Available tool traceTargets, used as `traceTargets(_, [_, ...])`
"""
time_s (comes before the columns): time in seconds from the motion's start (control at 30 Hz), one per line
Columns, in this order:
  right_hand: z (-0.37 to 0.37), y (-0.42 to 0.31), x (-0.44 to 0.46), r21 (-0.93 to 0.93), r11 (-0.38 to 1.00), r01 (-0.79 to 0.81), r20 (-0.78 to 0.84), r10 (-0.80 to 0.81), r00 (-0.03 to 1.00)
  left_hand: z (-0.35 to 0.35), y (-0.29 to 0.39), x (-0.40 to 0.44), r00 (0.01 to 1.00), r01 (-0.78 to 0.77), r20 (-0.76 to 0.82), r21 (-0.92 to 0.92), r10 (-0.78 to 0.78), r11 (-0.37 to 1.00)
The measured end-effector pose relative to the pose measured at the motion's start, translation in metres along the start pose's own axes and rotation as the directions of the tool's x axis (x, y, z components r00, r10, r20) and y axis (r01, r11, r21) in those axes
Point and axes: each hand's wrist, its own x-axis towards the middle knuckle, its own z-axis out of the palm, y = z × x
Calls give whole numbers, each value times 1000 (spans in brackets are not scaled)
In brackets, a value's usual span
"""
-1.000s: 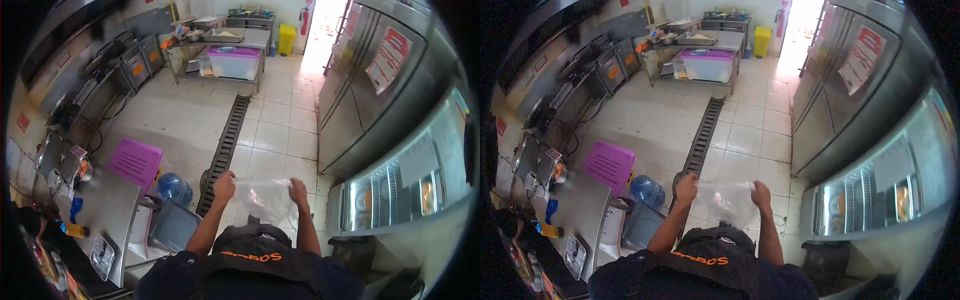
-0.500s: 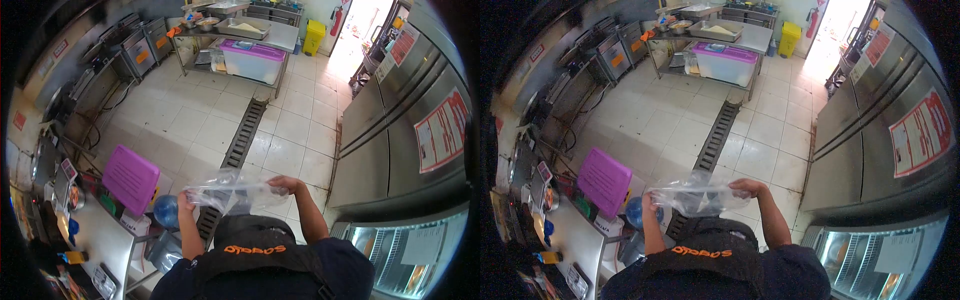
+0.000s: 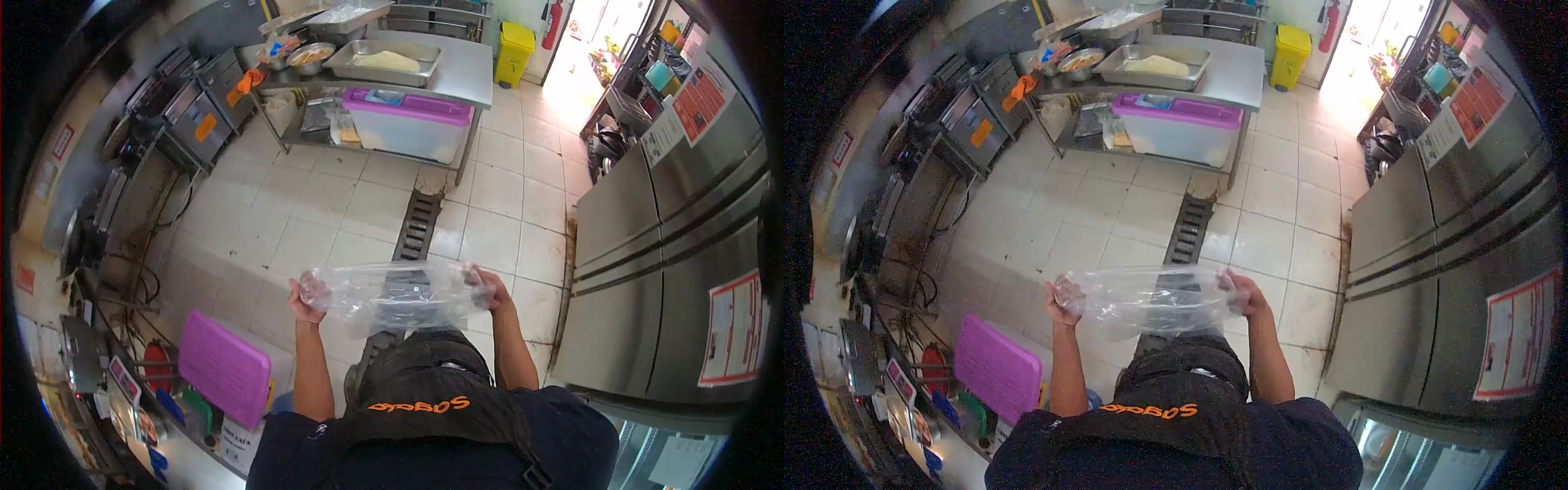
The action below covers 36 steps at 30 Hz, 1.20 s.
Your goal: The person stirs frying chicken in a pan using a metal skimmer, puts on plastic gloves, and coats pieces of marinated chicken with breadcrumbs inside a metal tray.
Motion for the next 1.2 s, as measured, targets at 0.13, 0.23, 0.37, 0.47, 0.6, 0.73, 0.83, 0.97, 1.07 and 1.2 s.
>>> traceTargets(0.13, [31,-55,62,-714,659,-238,-311,6,951,-18,11,106,979,-108,-173,-4,106,994])
traceTargets(0.23, [26,-126,132,-901,42,-431,-432,-13,902,-26,35,177,994,96,26,250,-106,963])
traceTargets(0.37, [26,-210,248,-909,350,-226,-395,-557,731,43,53,259,956,292,-278,860,-97,419])
traceTargets(0.47, [62,-261,333,-478,867,141,-417,-366,832,5,67,302,944,322,-330,927,-9,-191])
traceTargets(0.6, [75,-314,433,-431,896,-111,-388,-73,919,-47,89,358,788,445,-372,895,491,-36])
traceTargets(0.73, [127,-332,486,-860,343,-378,-291,278,915,-78,132,444,533,-96,-787,306,309,947])
traceTargets(0.83, [162,-357,547,-863,-331,-382,-465,225,856,-148,214,496,989,148,-43,80,-145,986])
traceTargets(0.97, [155,-410,621,-837,536,-113,-288,-255,923,-28,250,601,885,277,-460,396,-72,875])
traceTargets(1.07, [196,-441,650,-576,801,163,-303,-394,868,23,246,677,930,276,-340,896,139,348])
traceTargets(1.2, [194,-492,660,-573,779,256,-85,-366,927,22,260,796,982,122,-146,973,118,194])
